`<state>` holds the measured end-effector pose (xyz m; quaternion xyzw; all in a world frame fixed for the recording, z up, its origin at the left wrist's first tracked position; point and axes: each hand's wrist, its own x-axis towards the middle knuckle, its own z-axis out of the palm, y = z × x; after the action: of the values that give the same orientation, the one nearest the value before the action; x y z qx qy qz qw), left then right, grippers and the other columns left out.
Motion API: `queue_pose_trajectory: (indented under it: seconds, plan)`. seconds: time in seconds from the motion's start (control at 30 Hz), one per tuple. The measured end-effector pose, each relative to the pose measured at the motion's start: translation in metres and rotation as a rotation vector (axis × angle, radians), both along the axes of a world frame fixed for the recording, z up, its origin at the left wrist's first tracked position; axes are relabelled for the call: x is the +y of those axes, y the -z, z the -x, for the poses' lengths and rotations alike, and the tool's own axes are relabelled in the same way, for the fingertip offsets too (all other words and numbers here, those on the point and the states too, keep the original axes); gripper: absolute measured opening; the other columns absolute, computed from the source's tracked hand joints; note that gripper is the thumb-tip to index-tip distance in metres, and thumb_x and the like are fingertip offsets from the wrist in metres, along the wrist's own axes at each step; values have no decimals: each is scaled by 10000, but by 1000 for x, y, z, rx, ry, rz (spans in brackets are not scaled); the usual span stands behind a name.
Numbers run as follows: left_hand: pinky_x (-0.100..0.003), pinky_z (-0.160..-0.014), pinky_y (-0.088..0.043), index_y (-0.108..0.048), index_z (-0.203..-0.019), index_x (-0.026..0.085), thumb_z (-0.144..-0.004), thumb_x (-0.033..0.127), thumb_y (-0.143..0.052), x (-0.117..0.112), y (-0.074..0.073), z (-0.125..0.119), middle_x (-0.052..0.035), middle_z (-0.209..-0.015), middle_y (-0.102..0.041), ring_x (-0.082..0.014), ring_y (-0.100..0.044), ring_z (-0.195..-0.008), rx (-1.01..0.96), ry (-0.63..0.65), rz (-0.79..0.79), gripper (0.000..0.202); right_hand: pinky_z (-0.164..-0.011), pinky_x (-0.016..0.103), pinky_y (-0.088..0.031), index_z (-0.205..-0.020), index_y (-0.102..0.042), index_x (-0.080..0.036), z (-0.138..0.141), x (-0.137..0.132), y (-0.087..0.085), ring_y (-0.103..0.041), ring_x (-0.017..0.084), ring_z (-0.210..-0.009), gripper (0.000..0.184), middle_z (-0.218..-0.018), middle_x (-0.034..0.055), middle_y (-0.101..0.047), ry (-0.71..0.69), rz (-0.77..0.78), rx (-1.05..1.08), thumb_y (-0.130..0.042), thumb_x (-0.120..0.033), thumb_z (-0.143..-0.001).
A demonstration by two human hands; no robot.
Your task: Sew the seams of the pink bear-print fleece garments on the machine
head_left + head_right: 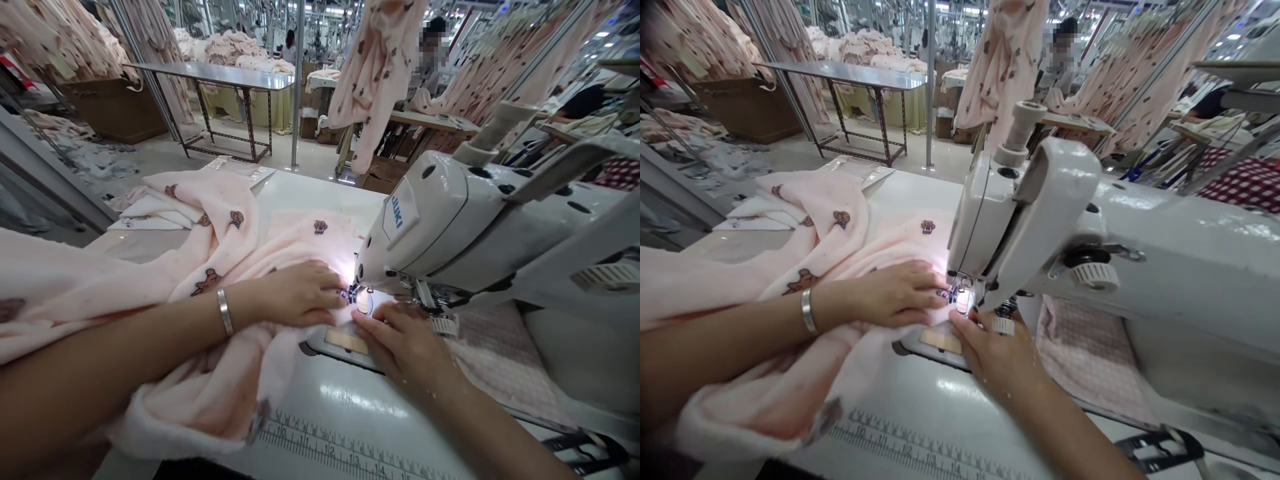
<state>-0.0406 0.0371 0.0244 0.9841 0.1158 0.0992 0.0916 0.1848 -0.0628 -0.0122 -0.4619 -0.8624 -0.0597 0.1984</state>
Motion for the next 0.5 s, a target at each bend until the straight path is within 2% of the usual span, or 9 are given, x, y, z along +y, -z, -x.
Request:
queue_pose_trajectory:
  seconds: [0.1, 0.17, 0.23, 0.27, 0.33, 0.4, 0.43, 0.47, 0.5]
  plan:
    - [-303, -993, -374, -646, -999, 251, -921, 390, -444, 24, 6, -4, -32, -1077, -612, -183, -561, -976, -41, 29, -40, 258, -778, 335, -413, -1159, -608, -205, -3, 3, 7, -578, 169, -805, 277, -847, 53, -640, 11, -3, 14, -489, -190, -909]
    - [-293, -1002, -362, -640, -990, 271, -925, 405, -441, 34, 5, -6, -8, -1064, -618, -164, -557, -982, -44, 9, -63, 249, -763, 332, -416, -1138, -617, -196, -3, 4, 6, -583, 170, -789, 264, -835, 53, -641, -3, 1, 17, -491, -191, -906]
    - [-310, -1049, -314, -634, -1004, 257, -934, 394, -447, 31, 2, -6, 2, -1121, -611, -158, -533, -1060, -26, -49, -94, 241, -743, 328, -416, -1092, -635, -188, -2, 3, -2, -579, 168, -772, 236, -834, 56, -638, -21, 7, 21, -489, -186, -907]
    - [-332, -1069, -290, -630, -1020, 238, -945, 374, -438, 21, 2, -5, -7, -1160, -602, -164, -517, -1102, -19, -94, -109, 246, -732, 325, -414, -1073, -638, -185, 0, 0, -8, -576, 167, -773, 224, -846, 59, -637, -32, 8, 23, -487, -180, -908]
    - [-398, -1073, -277, -619, -1072, 201, -959, 314, -412, -15, 4, -2, -48, -1245, -569, -210, -478, -1181, -3, -186, -130, 262, -693, 313, -406, -1067, -628, -180, 8, -10, -21, -562, 162, -768, 218, -857, 58, -629, -52, 15, 30, -481, -167, -907]
    - [-469, -1031, -308, -600, -1138, 182, -943, 275, -421, -71, 13, 4, -94, -1299, -538, -286, -435, -1240, 5, -265, -163, 281, -646, 301, -398, -1083, -606, -170, 20, -27, -30, -542, 157, -741, 226, -824, 50, -613, -88, 34, 55, -473, -153, -901]
    - [-491, -1009, -326, -584, -1171, 156, -928, 336, -438, -101, 18, 7, -129, -1327, -513, -318, -413, -1259, -18, -366, -208, 336, -620, 296, -396, -1089, -597, -166, 26, -37, -31, -529, 153, -713, 231, -793, 43, -603, -119, 46, 68, -463, -150, -900]
    - [-497, -973, -354, -587, -1164, 143, -907, 353, -469, -128, 22, 10, -142, -1289, -543, -331, -438, -1230, -70, -392, -278, 351, -596, 291, -395, -1074, -595, -171, 32, -48, -30, -514, 148, -678, 227, -758, 33, -591, -144, 50, 87, -446, -154, -905]
    - [-443, -917, -402, -600, -1139, 176, -889, 282, -511, -149, 24, 12, -101, -1184, -613, -291, -506, -1150, -109, -348, -364, 285, -570, 287, -394, -1037, -602, -185, 38, -59, -26, -498, 145, -642, 218, -721, 23, -578, -163, 44, 113, -422, -167, -914]
